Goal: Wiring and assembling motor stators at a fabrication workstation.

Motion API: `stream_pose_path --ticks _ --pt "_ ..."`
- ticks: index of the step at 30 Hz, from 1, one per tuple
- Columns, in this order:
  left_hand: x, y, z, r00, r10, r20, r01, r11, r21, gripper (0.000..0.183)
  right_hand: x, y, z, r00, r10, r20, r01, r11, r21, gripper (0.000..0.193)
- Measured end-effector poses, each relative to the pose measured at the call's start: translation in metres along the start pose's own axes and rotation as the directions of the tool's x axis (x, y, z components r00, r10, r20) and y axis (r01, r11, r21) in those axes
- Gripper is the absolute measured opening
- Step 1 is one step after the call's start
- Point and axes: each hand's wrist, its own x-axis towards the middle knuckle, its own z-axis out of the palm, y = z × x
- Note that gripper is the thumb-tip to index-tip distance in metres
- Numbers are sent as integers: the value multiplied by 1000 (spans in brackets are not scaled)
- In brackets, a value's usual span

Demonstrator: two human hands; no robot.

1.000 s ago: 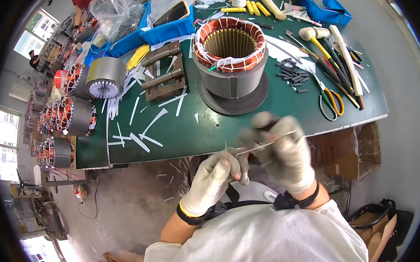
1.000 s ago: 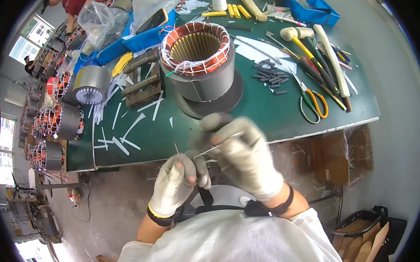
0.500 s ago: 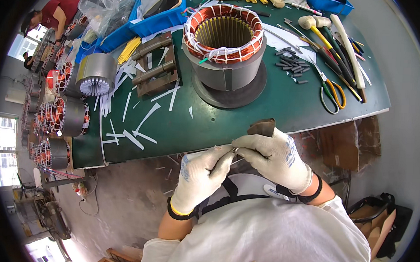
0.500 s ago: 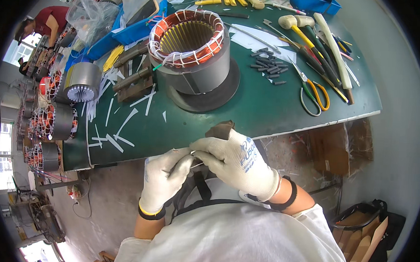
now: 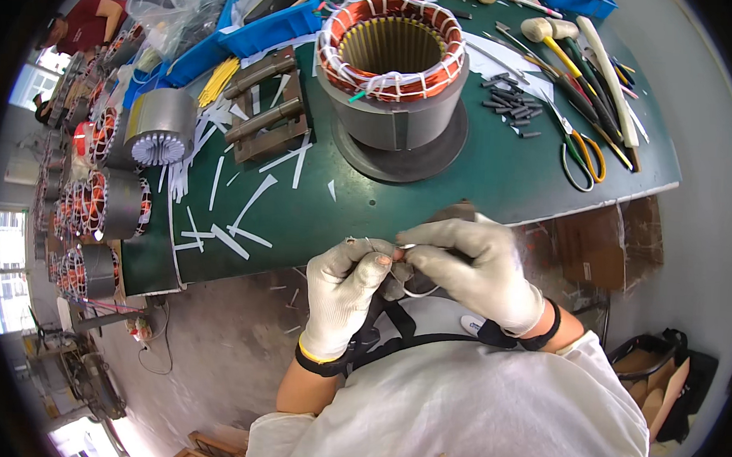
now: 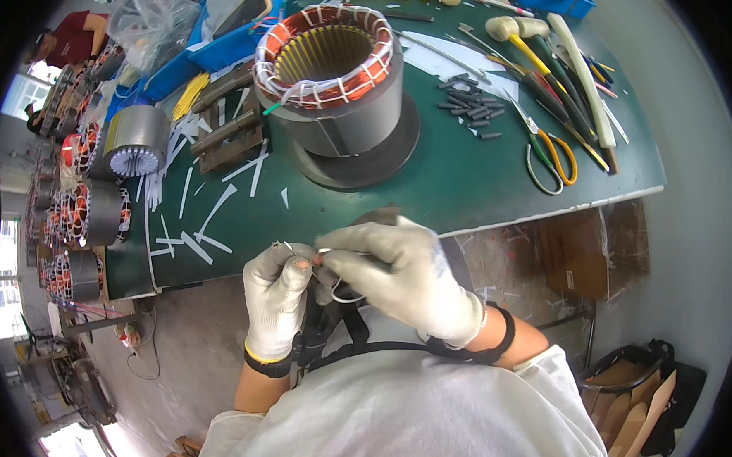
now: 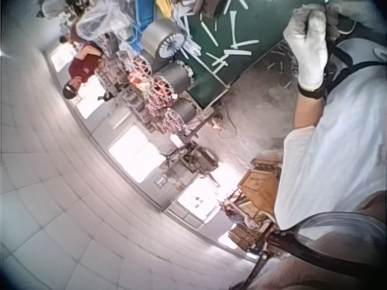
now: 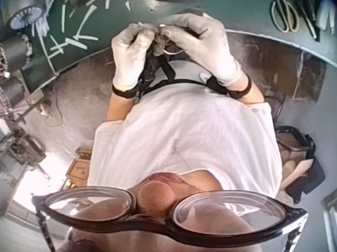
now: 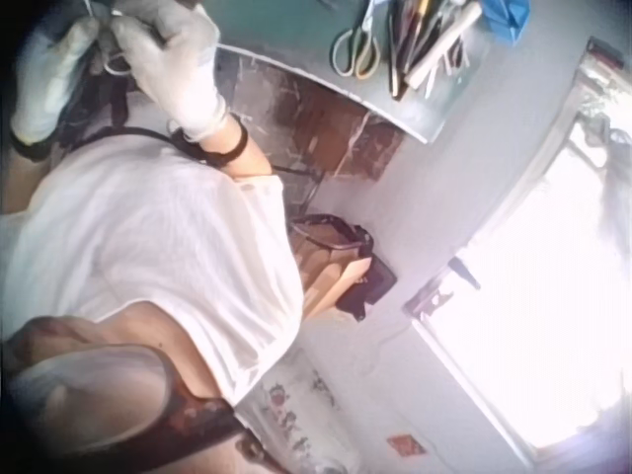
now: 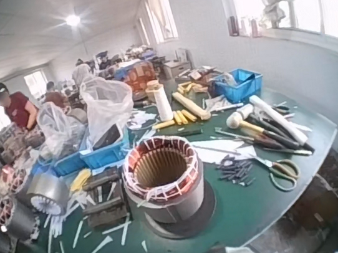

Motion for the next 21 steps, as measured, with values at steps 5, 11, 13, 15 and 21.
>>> stream_pose_path --ticks 5,11,13,15,21 --pt "3 1 2 996 94 1 -94 986 135 29 5 2 9 998 -67 11 65 994 91 17" --pt "-2 0 2 998 63 -18 -55 951 306 36 6 -4 8 985 120 122 -134 984 114 11" --pt "-4 1 8 997 61 -40 -47 957 287 35 4 2 10 995 49 85 -59 992 111 12" --pt "-4 0 9 996 58 -66 -38 963 268 34 4 4 12 998 -21 52 16 994 104 13" --pt "-7 0 0 996 89 22 -92 942 322 16 2 5 10 993 -116 13 115 993 36 11"
